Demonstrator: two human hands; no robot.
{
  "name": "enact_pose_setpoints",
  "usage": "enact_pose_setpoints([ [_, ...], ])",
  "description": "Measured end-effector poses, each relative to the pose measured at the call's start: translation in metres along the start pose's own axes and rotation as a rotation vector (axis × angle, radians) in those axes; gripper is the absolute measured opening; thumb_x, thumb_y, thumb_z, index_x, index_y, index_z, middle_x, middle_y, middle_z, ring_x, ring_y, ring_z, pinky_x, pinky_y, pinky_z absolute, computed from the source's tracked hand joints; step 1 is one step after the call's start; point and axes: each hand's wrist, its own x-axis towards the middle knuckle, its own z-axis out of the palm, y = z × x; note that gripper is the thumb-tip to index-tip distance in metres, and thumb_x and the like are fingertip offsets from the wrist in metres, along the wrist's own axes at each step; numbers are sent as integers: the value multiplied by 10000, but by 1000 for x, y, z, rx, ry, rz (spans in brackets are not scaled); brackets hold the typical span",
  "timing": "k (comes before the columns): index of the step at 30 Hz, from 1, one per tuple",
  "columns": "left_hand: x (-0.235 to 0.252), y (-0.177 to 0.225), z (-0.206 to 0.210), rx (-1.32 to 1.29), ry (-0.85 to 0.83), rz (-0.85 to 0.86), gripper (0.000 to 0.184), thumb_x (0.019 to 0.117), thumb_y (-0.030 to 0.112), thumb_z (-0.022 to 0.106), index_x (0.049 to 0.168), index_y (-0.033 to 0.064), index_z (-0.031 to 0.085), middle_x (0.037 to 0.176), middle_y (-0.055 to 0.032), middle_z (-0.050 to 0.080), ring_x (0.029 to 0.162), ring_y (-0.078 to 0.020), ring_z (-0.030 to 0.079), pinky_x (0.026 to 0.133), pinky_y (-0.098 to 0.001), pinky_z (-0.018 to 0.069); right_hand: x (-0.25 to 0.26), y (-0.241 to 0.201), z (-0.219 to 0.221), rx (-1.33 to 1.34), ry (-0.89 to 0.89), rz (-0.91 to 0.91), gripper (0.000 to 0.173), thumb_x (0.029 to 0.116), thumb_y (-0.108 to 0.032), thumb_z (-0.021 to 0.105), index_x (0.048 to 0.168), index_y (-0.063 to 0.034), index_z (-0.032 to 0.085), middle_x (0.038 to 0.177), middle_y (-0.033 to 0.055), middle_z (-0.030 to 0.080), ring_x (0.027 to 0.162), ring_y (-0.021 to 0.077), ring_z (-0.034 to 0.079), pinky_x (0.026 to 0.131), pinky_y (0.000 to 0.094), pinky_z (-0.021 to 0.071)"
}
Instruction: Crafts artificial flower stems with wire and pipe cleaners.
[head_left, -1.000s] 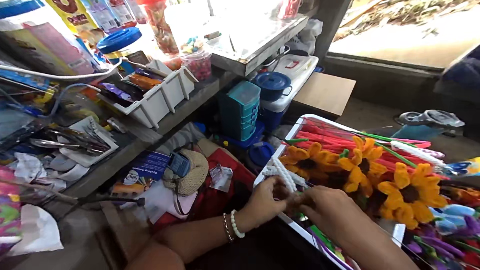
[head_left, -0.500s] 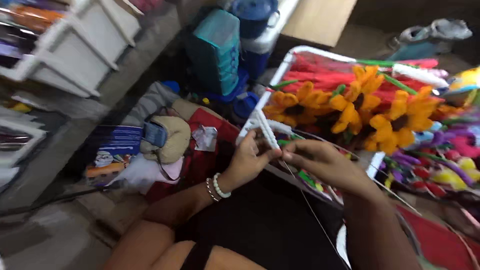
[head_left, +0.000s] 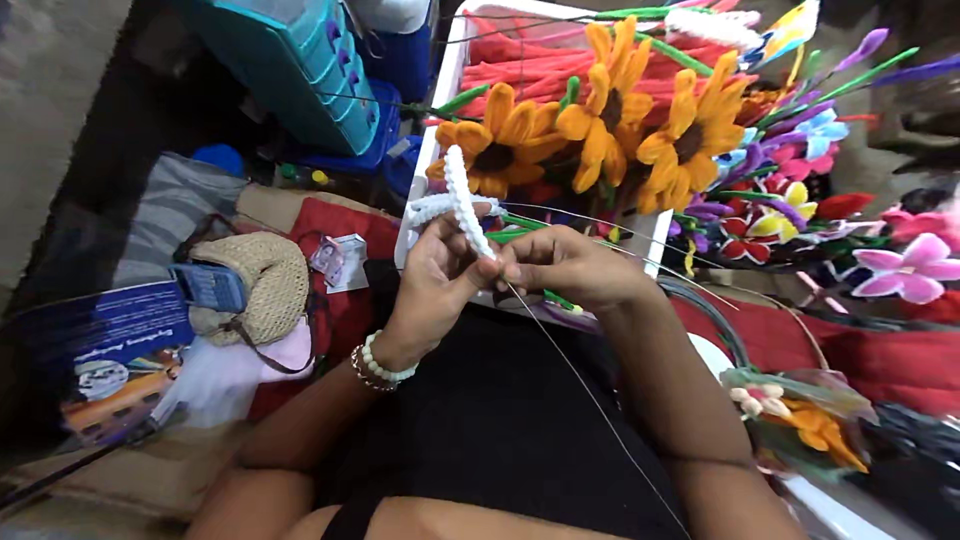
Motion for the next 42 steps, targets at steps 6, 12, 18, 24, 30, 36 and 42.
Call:
enact_pose_setpoints([
  [6, 5, 1, 1, 13, -76, 158, 588, 933, 68, 726, 1436, 42, 423, 932, 35, 661, 797, -46, 652, 722, -210, 579, -5, 3, 9, 173, -13, -104, 90, 973, -147, 668, 944, -120, 748, 839, -60, 717, 759, -20, 643, 704, 150, 539],
  [12, 4, 12, 9, 142, -15, 244, 675, 906, 49, 752, 1461, -17, 373, 1081, -20, 658, 874, -66, 672, 795, -233, 603, -12, -7, 8, 110, -11, -130, 118, 996, -165, 632, 953, -123, 735, 810, -83, 681, 741, -39, 608, 692, 131, 508],
  [18, 2, 18, 11, 249, 69, 256, 643, 859, -3, 776, 1387, -28, 410, 1023, -38, 658, 860, -97, 676, 797, -258, 607, -16, -15, 7, -169, 107, -167, 124, 1012, -173, 610, 981, -103, 708, 847, -63, 677, 760, -11, 608, 691, 151, 513],
  [24, 2, 17, 9, 338, 157, 262, 553, 900, 26, 749, 1362, -26, 450, 992, -29, 669, 855, -96, 684, 799, -264, 608, -26, -23, 25, -828, 541, -337, 272, 1034, -250, 601, 1230, -73, 666, 1232, 34, 639, 1106, 98, 633, 929, 288, 565],
  [30, 1, 16, 8, 289, 184, 220, 534, 911, -15, 723, 1368, -15, 447, 1015, -24, 670, 867, -86, 688, 824, -260, 610, -33, 4, 49, -962, 576, -339, 249, 1020, -263, 643, 1071, -20, 666, 913, 28, 718, 821, 46, 691, 758, 220, 596],
  [36, -2, 14, 6, 298, 181, 253, 491, 878, -33, 748, 1295, 8, 493, 1036, -10, 685, 872, -79, 698, 814, -251, 614, -34, 17, 56, -948, 614, -405, 224, 1044, -142, 570, 1145, 9, 701, 838, 63, 723, 708, 43, 665, 676, 188, 569],
  [42, -3, 14, 6, 313, 169, 269, 511, 868, -41, 753, 1306, -4, 494, 1062, -20, 683, 888, -86, 701, 823, -261, 619, -34, 17, 58, -1000, 632, -465, 274, 1032, -96, 558, 1239, -11, 716, 870, 75, 741, 724, 55, 662, 695, 197, 557],
])
